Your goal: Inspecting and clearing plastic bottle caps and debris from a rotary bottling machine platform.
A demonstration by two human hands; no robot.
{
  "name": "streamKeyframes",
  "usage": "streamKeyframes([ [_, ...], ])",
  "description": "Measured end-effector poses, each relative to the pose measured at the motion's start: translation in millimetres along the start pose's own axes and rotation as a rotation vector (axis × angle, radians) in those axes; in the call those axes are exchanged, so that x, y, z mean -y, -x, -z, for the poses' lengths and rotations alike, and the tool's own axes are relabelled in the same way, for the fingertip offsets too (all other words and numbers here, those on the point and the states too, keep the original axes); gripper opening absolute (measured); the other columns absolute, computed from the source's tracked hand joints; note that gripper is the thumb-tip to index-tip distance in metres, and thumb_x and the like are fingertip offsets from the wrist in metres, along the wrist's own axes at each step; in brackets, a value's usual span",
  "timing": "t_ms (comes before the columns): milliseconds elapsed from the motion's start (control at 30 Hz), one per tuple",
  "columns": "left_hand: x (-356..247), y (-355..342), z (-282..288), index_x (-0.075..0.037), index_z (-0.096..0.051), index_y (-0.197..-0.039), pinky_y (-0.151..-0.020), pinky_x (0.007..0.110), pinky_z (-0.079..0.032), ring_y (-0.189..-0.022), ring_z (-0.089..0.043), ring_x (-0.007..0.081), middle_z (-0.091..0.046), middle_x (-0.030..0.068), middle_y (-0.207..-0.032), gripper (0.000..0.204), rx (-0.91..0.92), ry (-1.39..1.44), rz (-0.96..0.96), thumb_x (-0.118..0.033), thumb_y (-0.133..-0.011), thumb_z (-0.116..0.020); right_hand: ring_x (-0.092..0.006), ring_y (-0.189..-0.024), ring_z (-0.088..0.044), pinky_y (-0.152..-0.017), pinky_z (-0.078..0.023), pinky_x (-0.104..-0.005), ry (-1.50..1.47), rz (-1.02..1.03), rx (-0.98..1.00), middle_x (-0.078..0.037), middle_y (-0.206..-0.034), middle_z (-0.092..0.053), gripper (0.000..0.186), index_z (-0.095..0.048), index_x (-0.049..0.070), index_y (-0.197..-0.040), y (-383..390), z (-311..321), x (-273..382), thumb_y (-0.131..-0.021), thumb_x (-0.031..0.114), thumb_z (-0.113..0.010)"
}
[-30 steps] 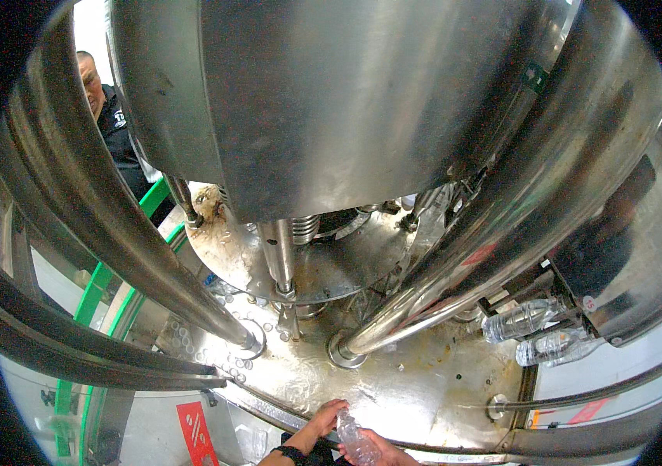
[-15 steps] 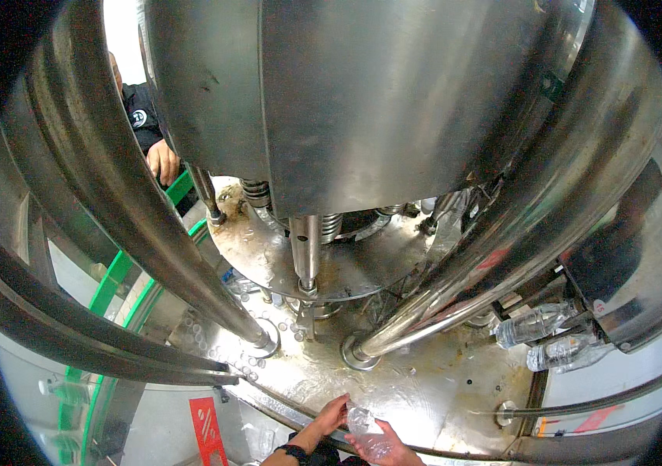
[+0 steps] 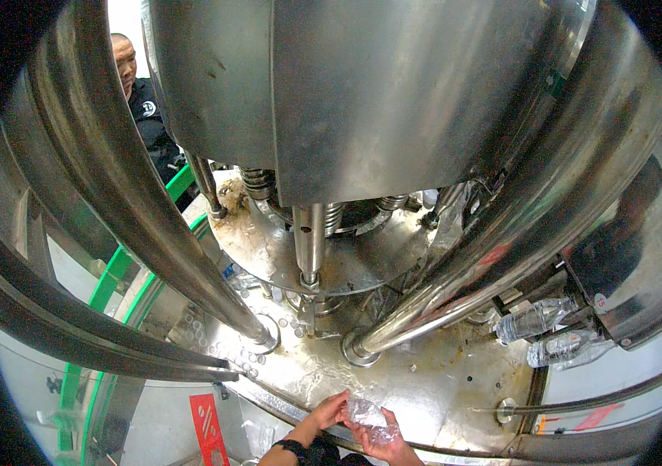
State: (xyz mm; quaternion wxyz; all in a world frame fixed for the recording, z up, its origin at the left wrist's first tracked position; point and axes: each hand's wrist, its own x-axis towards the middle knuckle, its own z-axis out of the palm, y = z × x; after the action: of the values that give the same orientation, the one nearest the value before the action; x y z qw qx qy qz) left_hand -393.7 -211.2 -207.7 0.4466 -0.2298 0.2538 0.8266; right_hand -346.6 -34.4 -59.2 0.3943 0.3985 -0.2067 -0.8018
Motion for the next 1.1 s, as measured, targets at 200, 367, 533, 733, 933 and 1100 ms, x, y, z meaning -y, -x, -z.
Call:
streamKeyframes([
  [200,-10,8,8,-0.011,-0.054,-0.091,-0.065,0.027,-0.051,-0.073,-0.053,0.0107,-0.052,-0.0008,-0.082,0.03,0.114,0.039,-0.045,-0.041,-0.091,-0.056,-0.0223,-0.087,-0.055,-0.075,-0.053,-0.0301,-0.036,-0.063,0.059,-0.015,-0.103,-0.051,0.099,-0.021,-0.011,-0.137,2,-8,-4,-0.069,0.041,-0.072],
  [367,-27,17,-2,-0.01,-0.054,-0.089,-0.068,0.026,-0.052,-0.076,-0.055,0.0108,-0.059,0.0042,-0.098,0.035,0.114,-0.061,-0.099,-0.044,-0.094,-0.046,-0.0193,-0.081,-0.052,-0.069,-0.049,-0.0277,0.135,-0.125,0.092,-0.012,-0.101,-0.049,0.104,-0.012,-0.01,-0.14,3,-14,-5,-0.069,0.039,-0.072],
  [533,-44,39,-38,-0.009,-0.056,-0.099,-0.081,0.027,-0.047,-0.09,-0.054,0.01,-0.054,0.0071,-0.128,0.041,0.115,-0.092,-0.231,-0.047,-0.096,-0.04,-0.0186,-0.075,-0.05,-0.064,-0.046,-0.0271,0.259,-0.137,0.176,-0.012,-0.099,-0.049,0.106,-0.01,-0.007,-0.142,4,-21,-13,-0.069,0.044,-0.068],
  [733,-43,32,-47,-0.01,-0.062,-0.092,-0.068,0.023,-0.044,-0.076,-0.049,0.004,-0.061,0.0025,-0.114,0.037,0.024,-0.29,-0.246,-0.043,-0.094,-0.047,-0.022,-0.078,-0.052,-0.068,-0.047,-0.031,0.313,-0.127,0.183,-0.012,-0.101,-0.054,0.1,-0.013,-0.004,-0.143,15,-20,-14,-0.072,0.049,-0.058],
  [933,-18,17,-58,-0.003,-0.064,-0.073,-0.064,0.023,-0.042,-0.065,-0.052,0.007,-0.061,0.0011,-0.07,0.031,-0.346,-0.384,-0.665,-0.026,-0.091,-0.054,-0.0202,-0.082,-0.051,-0.077,-0.044,-0.031,0.532,0.014,-0.017,-0.013,-0.106,-0.051,0.087,-0.019,-0.001,-0.143,3,-18,-33,-0.079,0.044,-0.057],
  [1100,-13,16,-45,-0.005,-0.058,-0.063,-0.054,0.024,-0.037,-0.054,-0.046,0.0071,-0.057,-0.0015,-0.062,0.029,-0.411,-0.158,-0.575,-0.022,-0.087,-0.054,-0.0168,-0.084,-0.048,-0.072,-0.042,-0.0274,0.412,-0.166,-0.024,-0.011,-0.107,-0.046,0.079,-0.025,0.007,-0.143,-2,-9,-7,-0.081,0.041,-0.06],
])
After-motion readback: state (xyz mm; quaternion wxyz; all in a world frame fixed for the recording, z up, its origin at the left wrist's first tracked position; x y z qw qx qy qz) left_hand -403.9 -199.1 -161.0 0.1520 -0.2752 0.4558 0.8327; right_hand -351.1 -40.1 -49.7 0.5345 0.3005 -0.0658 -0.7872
